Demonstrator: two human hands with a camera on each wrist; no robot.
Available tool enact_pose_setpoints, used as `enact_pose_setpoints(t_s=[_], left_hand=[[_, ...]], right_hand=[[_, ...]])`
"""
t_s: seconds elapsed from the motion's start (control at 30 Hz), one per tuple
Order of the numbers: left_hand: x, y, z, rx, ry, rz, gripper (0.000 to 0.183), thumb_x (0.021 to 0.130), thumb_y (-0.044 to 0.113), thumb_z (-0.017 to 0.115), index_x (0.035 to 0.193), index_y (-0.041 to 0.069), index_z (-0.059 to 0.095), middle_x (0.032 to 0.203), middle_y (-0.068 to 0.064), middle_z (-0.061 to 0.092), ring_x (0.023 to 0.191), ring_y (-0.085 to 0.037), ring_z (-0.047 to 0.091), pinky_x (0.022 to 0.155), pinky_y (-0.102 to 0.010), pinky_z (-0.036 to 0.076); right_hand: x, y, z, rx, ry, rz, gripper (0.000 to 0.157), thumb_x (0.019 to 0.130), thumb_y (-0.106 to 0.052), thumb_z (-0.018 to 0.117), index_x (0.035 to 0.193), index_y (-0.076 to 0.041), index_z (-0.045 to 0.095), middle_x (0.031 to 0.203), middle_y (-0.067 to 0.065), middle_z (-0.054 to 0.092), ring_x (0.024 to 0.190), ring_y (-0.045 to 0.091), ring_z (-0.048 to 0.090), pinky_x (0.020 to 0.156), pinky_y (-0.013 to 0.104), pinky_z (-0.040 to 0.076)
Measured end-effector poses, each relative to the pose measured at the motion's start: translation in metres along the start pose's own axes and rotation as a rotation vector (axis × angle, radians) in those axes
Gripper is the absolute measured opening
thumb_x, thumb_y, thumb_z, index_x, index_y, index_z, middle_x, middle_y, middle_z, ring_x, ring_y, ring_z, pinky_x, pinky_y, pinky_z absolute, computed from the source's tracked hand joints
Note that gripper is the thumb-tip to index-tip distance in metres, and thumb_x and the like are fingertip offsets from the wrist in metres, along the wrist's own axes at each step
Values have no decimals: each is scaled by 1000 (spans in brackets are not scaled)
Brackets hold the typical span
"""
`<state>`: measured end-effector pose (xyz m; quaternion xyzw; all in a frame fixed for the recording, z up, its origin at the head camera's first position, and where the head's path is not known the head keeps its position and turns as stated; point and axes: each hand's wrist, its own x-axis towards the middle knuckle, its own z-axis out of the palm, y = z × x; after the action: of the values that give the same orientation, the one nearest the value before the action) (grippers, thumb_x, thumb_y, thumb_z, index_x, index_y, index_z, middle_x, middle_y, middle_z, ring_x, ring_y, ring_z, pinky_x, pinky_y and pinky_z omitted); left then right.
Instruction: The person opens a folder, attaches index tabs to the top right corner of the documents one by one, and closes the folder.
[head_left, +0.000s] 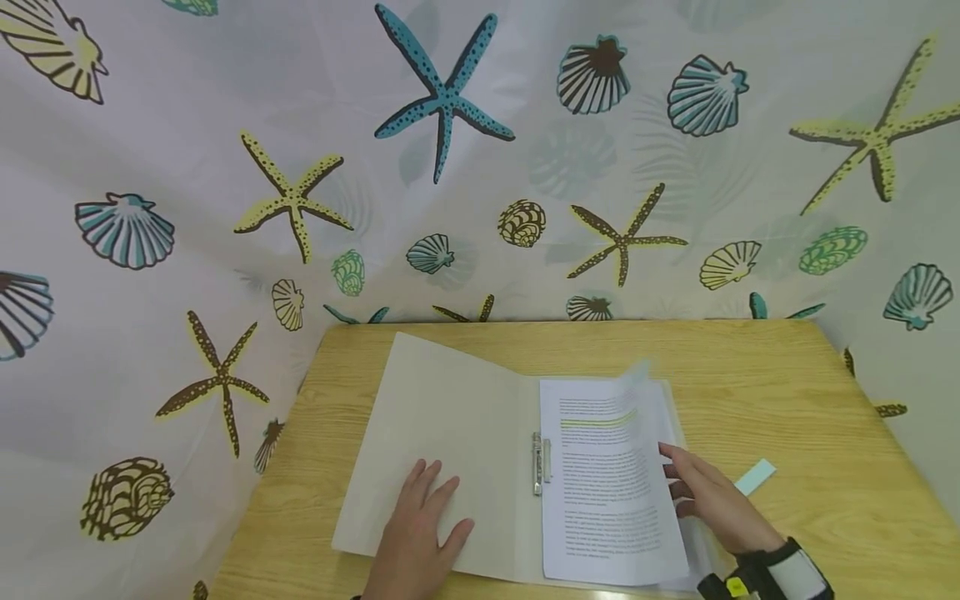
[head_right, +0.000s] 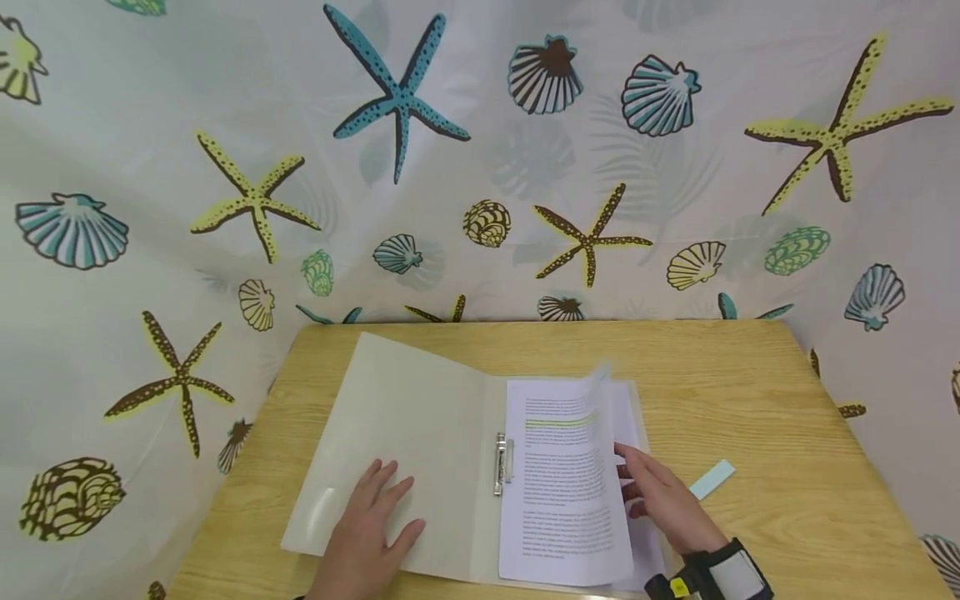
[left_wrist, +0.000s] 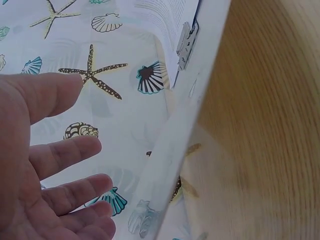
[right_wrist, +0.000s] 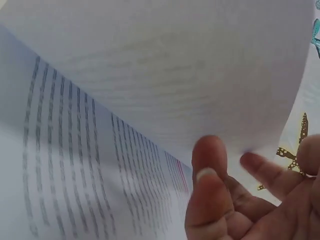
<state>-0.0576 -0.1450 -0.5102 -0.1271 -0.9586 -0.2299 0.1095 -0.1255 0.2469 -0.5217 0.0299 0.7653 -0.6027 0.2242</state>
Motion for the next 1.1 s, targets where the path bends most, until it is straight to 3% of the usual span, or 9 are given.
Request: enact_pose_setpoints(t_s=[0.2, 0.43, 0.6, 0.77, 0.9, 1.1], left_hand=[[0, 2, -2, 2, 4, 15, 47, 85, 36, 68, 122, 9, 59, 137, -14, 46, 133, -31, 28, 97, -51, 41], [0, 3, -2, -3, -10, 12, 48, 85, 37, 67, 123, 10, 58, 137, -14, 47, 132, -31, 30, 98, -50, 39], [3, 5, 0, -14, -18, 15, 49, 85, 37, 67, 125, 11, 57, 135, -12, 49, 130, -29, 34, 98, -49, 40], [8, 17, -1, -39, -26, 43, 47, 90, 42, 61, 127, 13, 57, 135, -8, 49, 128, -27, 37, 96, -49, 43], [15, 29, -3, -71, 13, 117, 47, 94, 46, 53, 128, 13, 56, 135, -8, 49, 127, -26, 38, 92, -51, 45], [23, 43, -1, -76, 81, 279, 44, 90, 39, 61, 123, 11, 59, 130, -11, 54, 124, -27, 42, 91, -48, 46]], right_hand=[[7, 7, 10, 29, -20, -25, 55, 102, -41, 33, 148, -13, 22, 133, 18, 46, 109, 29, 51, 81, 44, 49], [10, 13, 21, -9, -70, -73, 56, 99, -32, 43, 149, -17, 21, 146, 13, 33, 132, 32, 26, 99, 55, 34], [17, 9, 36, -75, -58, -60, 60, 98, -33, 48, 149, -17, 20, 137, 20, 44, 116, 30, 49, 86, 46, 48], [22, 2, 53, -237, -42, -141, 62, 96, -32, 54, 149, -22, 24, 131, 22, 49, 109, 29, 55, 84, 48, 50], [26, -3, 64, -342, -49, -223, 63, 94, -40, 55, 148, -25, 25, 133, 19, 48, 103, 22, 56, 84, 46, 49], [29, -10, 80, -385, -38, -253, 66, 91, -40, 59, 147, -23, 29, 136, 14, 47, 103, 19, 55, 84, 44, 49]])
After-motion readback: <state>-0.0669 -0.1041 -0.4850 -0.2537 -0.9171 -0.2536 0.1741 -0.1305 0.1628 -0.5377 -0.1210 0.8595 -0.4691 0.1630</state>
